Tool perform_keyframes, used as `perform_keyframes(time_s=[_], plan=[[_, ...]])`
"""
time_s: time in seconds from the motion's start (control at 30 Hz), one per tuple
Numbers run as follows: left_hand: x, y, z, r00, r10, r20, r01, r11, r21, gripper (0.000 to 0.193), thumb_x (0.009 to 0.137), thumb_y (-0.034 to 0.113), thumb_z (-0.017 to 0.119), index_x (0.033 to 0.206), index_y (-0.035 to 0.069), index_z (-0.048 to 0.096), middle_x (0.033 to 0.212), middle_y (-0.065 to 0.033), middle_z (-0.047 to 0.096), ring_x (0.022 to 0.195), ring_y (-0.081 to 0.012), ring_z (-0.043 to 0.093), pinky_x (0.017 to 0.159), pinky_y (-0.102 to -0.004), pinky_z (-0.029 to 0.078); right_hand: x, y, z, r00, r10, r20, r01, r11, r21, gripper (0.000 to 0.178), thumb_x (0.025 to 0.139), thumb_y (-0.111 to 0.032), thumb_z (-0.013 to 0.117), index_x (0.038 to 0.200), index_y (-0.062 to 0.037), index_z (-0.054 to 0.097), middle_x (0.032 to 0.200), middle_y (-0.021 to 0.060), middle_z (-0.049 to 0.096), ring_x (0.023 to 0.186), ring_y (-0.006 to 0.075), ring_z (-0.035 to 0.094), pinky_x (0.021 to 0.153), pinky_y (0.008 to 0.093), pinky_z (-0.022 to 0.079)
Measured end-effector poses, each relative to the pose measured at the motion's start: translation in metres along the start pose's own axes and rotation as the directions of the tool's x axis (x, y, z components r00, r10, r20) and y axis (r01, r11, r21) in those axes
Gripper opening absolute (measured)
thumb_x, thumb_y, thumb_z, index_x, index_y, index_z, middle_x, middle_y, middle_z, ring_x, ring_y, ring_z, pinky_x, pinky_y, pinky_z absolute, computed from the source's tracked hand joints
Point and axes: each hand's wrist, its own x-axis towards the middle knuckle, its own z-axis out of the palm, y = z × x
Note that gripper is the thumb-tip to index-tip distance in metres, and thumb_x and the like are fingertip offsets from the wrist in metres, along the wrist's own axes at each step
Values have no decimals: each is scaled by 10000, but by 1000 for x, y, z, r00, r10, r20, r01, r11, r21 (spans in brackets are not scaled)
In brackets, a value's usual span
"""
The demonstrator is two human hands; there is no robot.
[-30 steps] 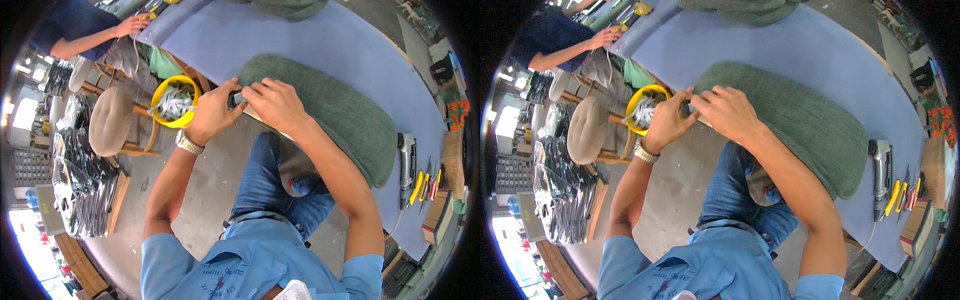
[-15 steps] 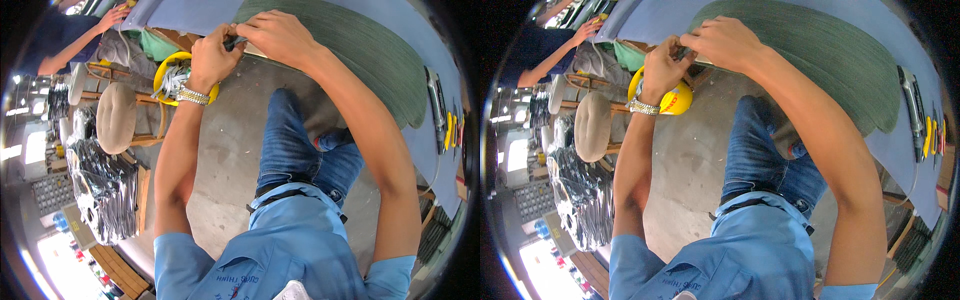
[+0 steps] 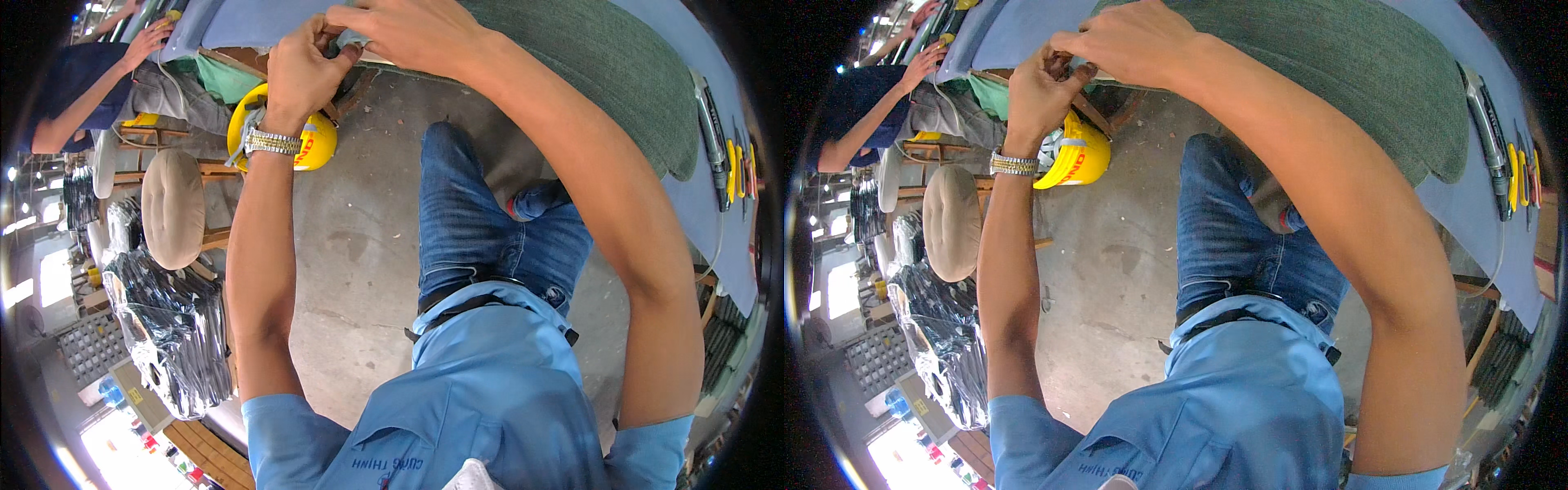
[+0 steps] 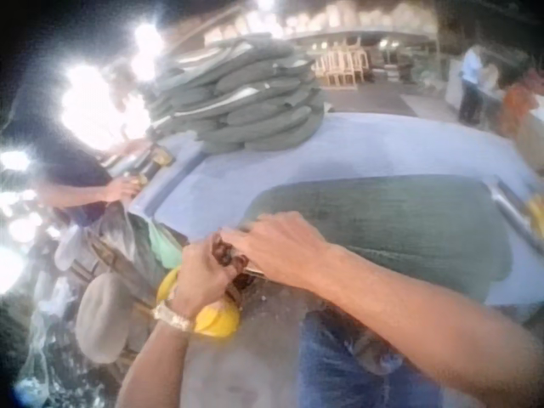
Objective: The person staples green fabric onto a foam cushion using a pneumatic staple gun, then trims excess fabric with a utility knife. They fold and staple the edges to secure the fabric, repeating the process on multiple cushions and stacking the finished items on the table.
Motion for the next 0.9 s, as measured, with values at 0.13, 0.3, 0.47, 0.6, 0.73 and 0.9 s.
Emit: perform_keyframes(time_s=[0.13, 0.3, 0.47, 0.6, 0.73, 0.9], plan=[[4, 1, -3, 1000, -25, 18, 27, 996, -85, 376, 804, 204, 821, 1122, 31, 723, 1039, -151, 781, 974, -266, 763, 849, -382, 584, 5, 0, 0, 999, 22, 26, -23, 999, 33, 284, 924, -284, 622, 1157, -123, 607, 790, 143, 709, 710, 365, 706, 616, 466, 560], [11, 6, -7, 996, -43, 74, 45, 999, -30, 378, 802, 218, 820, 1108, 20, 719, 1009, -169, 774, 942, -288, 760, 824, -389, 578, 6, -1, 18, 998, 33, -59, -39, 994, -98, 287, 925, -247, 634, 1202, -186, 588, 846, 104, 760, 816, 318, 769, 671, 447, 612], [8, 13, -6, 998, -58, 27, 54, 989, 137, 337, 800, 229, 819, 1053, 32, 713, 939, -165, 765, 880, -350, 746, 803, -413, 574, 7, -5, 10, 999, 46, -12, -47, 998, -48, 264, 916, -210, 640, 1170, -170, 580, 863, 81, 756, 791, 300, 753, 653, 422, 604], [7, 22, -6, 996, -85, 9, 83, 987, 139, 356, 808, 222, 810, 1085, 34, 687, 960, -171, 764, 904, -365, 742, 795, -436, 574, 10, -5, 8, 997, 77, -13, -78, 995, -64, 282, 910, -221, 645, 1176, -167, 567, 835, 91, 753, 777, 306, 755, 619, 431, 599], [8, 16, -4, 1000, -12, 29, 9, 994, 112, 429, 837, 203, 778, 1216, 58, 640, 912, -203, 742, 853, -394, 731, 770, -484, 566, 9, -5, 9, 995, 85, -43, -85, 996, -7, 231, 912, -236, 632, 1114, -123, 634, 812, 118, 755, 782, 332, 764, 642, 460, 599], [16, 21, -16, 988, -46, 148, 19, 983, 180, 381, 832, 189, 766, 1143, 20, 625, 790, -232, 696, 787, -450, 695, 722, -515, 554, 5, 3, 9, 998, 49, -28, -49, 999, 4, 230, 905, -230, 639, 1107, -121, 625, 796, 98, 744, 776, 319, 753, 629, 459, 595]])
